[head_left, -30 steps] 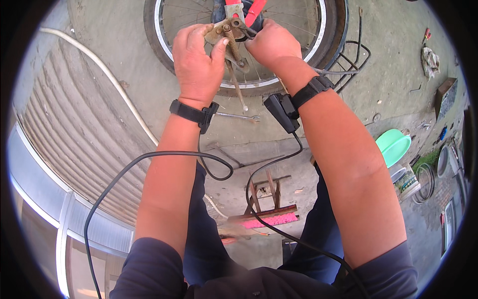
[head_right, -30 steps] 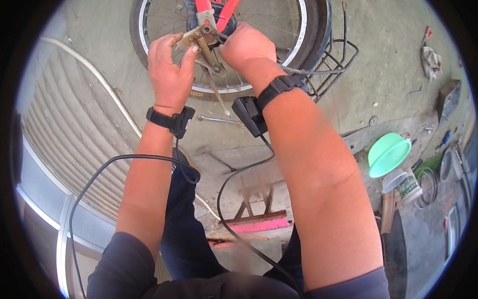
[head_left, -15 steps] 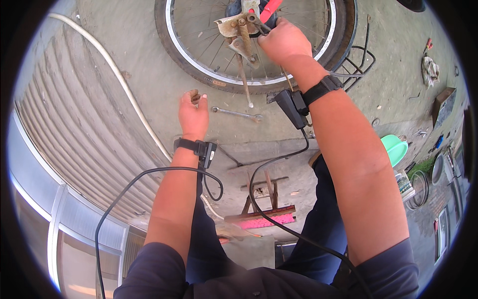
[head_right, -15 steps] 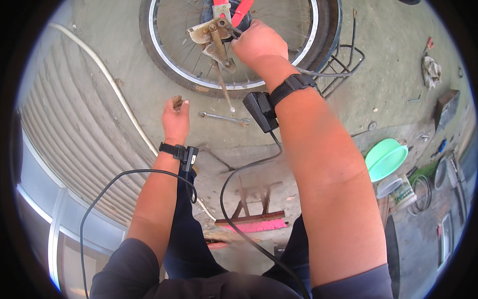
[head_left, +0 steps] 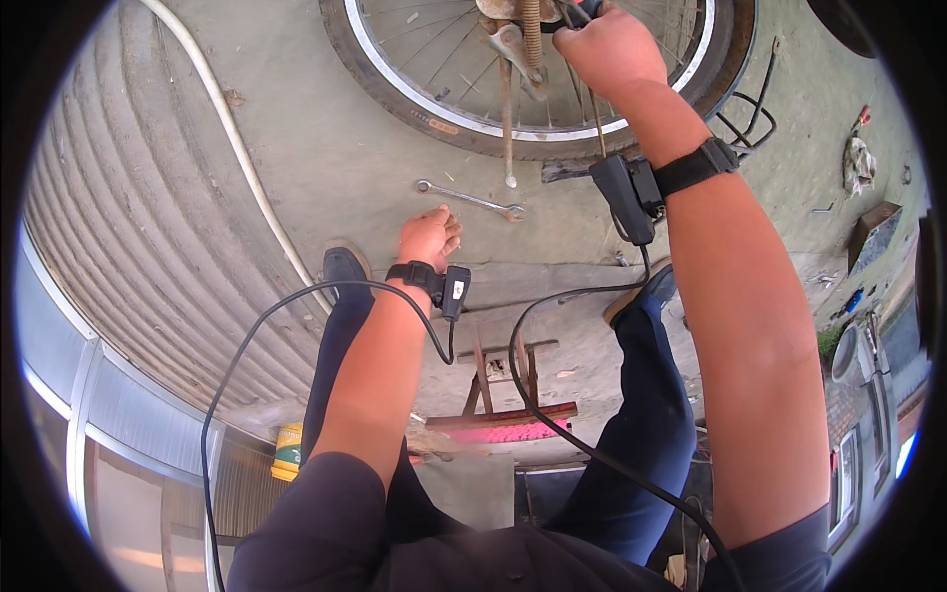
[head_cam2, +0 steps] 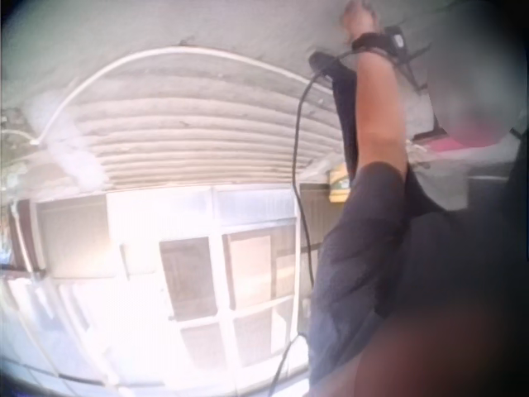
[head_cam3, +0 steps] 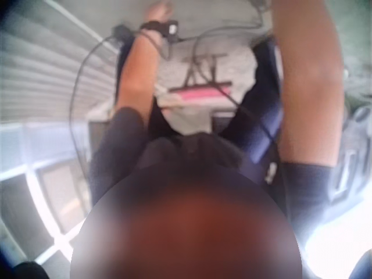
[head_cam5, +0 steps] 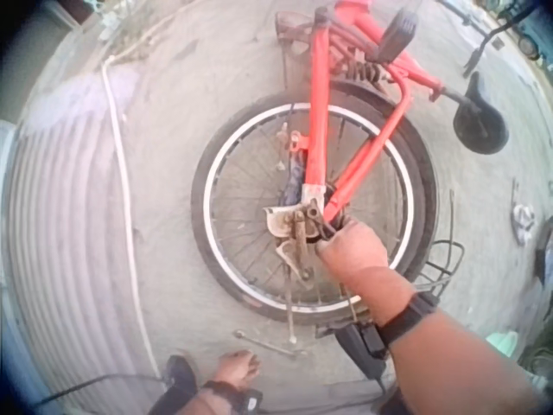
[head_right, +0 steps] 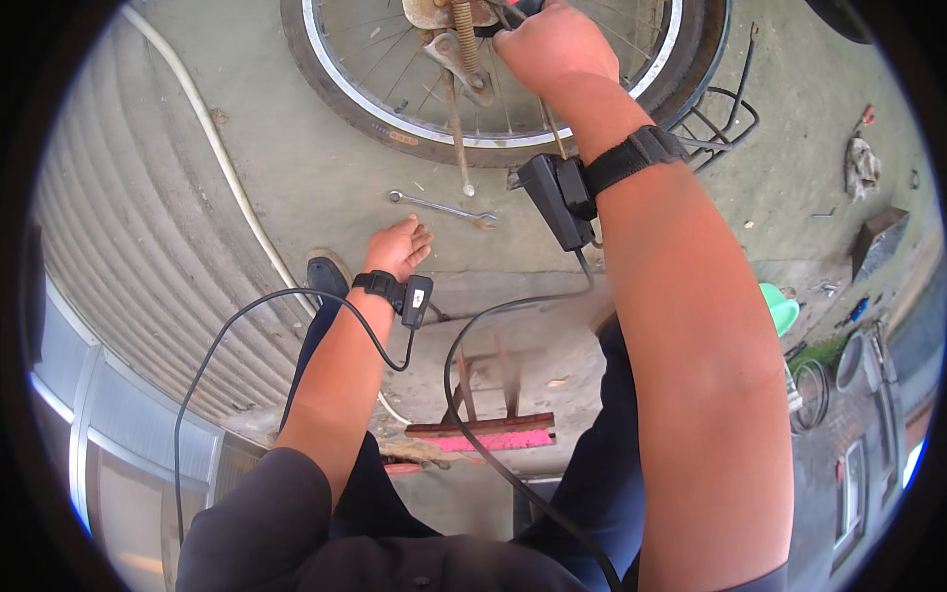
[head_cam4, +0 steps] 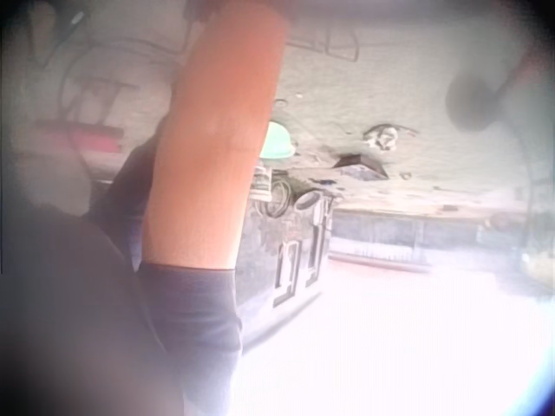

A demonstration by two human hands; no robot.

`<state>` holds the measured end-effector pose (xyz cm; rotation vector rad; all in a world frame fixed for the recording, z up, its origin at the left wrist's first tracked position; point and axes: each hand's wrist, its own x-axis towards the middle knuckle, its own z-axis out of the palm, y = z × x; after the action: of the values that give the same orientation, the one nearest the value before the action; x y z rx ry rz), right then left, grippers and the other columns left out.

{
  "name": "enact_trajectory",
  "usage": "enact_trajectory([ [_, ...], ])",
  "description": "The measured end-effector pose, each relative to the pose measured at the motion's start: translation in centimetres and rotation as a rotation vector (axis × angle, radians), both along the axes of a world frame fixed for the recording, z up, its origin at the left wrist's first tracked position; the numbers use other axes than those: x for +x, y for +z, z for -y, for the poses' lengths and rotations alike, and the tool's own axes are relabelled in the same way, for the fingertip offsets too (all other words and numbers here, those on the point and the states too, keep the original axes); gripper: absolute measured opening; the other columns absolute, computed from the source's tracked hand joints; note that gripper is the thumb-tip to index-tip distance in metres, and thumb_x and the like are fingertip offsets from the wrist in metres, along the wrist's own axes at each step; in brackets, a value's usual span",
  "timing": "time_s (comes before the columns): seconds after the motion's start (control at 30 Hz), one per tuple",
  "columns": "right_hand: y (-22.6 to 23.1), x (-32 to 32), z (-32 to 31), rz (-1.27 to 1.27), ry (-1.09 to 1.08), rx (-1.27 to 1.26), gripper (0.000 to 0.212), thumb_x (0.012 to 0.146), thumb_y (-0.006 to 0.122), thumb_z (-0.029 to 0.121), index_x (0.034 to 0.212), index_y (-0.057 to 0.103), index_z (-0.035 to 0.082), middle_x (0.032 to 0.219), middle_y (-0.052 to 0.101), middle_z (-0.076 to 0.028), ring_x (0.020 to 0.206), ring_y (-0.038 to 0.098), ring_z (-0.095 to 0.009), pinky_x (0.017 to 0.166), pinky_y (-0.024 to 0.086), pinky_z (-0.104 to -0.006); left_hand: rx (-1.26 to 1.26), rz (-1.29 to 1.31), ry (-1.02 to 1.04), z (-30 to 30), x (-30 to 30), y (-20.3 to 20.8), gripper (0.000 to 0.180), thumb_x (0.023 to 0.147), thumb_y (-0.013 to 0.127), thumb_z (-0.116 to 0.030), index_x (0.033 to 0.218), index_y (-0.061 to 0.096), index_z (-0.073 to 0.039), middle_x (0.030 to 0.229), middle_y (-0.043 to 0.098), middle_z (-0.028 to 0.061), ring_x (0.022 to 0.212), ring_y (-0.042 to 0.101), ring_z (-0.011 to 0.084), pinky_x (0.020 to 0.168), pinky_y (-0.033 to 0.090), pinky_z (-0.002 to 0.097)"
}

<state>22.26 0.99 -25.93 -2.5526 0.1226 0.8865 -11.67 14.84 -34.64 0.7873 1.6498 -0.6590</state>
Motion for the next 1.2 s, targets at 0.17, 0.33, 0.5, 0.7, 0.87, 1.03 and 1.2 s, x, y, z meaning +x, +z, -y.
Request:
enact_trajectory([
  [0.17, -0.5, 0.0, 0.3, -0.016, 0.013, -0.031, 0.04, 0.084, 0.069, 0.036, 0.11, 0.072, 0.006, 0.102, 0.073, -0.027, 0.103, 0.069, -0.044, 0.091, 0.055, -0.0501, 0.016, -0.085, 0.021, 1.5, 0.4, -4.3, 0.032, 0.101, 0.069, -0.033, 0.114, 0.061, -0.005, 0.105, 0.065, 0.0064, 0.094, 0.069, 0.0215, 0.074, 0.055, 0.0364],
  [0.33, -1.2, 0.3, 0.7, -0.119, 0.085, -0.075, 0.051, 0.084, 0.068, 0.038, 0.122, 0.067, 0.005, 0.114, 0.074, -0.02, 0.109, 0.07, -0.037, 0.093, 0.056, -0.0458, 0.199, 0.037, -0.081, 2.2, 0.8, -4.9, 0.022, 0.099, 0.069, -0.022, 0.105, 0.057, -0.005, 0.092, 0.064, 0.0063, 0.076, 0.067, 0.0187, 0.064, 0.054, 0.0319],
  [0.5, -1.6, -0.1, 0.7, -0.083, 0.051, -0.082, 0.047, 0.082, 0.068, 0.036, 0.116, 0.068, 0.004, 0.1, 0.076, -0.017, 0.097, 0.073, -0.033, 0.087, 0.056, -0.0429, 0.337, 0.289, -0.093, -0.6, 3.8, -0.7, 0.014, 0.099, 0.065, -0.011, 0.107, 0.056, -0.005, 0.096, 0.065, 0.0073, 0.08, 0.068, 0.0167, 0.063, 0.057, 0.0291],
  [0.7, -1.3, 0.1, 0.6, -0.108, 0.035, -0.06, 0.049, 0.082, 0.068, 0.036, 0.118, 0.066, 0.003, 0.102, 0.076, -0.017, 0.099, 0.073, -0.034, 0.088, 0.056, -0.0431, 0.426, 0.732, 0.062, -11.0, 13.7, 11.5, 0.015, 0.105, 0.061, -0.014, 0.111, 0.057, -0.001, 0.106, 0.068, 0.0135, 0.095, 0.073, 0.0242, 0.078, 0.064, 0.0352],
  [0.87, -0.5, 0.3, 0.6, -0.139, 0.009, -0.056, 0.049, 0.082, 0.069, 0.036, 0.119, 0.066, 0.004, 0.105, 0.076, -0.018, 0.102, 0.072, -0.035, 0.088, 0.056, -0.0437, 0.315, 1.112, -0.047, -13.0, 25.6, 17.5, 0.022, 0.109, 0.054, -0.023, 0.112, 0.058, -0.002, 0.108, 0.069, 0.0129, 0.099, 0.072, 0.0251, 0.084, 0.064, 0.0391],
  [1.03, 0.5, 0.7, 0.5, -0.246, 0.003, -0.049, 0.047, 0.085, 0.066, 0.033, 0.124, 0.064, 0.007, 0.115, 0.075, -0.015, 0.109, 0.071, -0.035, 0.094, 0.055, -0.0438, -0.023, 1.001, -0.186, -5.5, 27.3, 17.6, 0.026, 0.11, 0.054, -0.028, 0.113, 0.061, -0.003, 0.101, 0.069, 0.0088, 0.088, 0.07, 0.0209, 0.08, 0.061, 0.036],
  [1.2, 0.7, 0.7, 0.5, -0.229, 0.004, -0.043, 0.047, 0.085, 0.067, 0.033, 0.124, 0.064, 0.006, 0.114, 0.075, -0.016, 0.108, 0.071, -0.035, 0.094, 0.056, -0.044, 0.119, 0.892, -0.775, -3.9, 27.6, 15.8, 0.029, 0.108, 0.057, -0.029, 0.115, 0.064, -0.002, 0.088, 0.06, 0.0024, 0.073, 0.06, 0.0127, 0.068, 0.054, 0.031],
])
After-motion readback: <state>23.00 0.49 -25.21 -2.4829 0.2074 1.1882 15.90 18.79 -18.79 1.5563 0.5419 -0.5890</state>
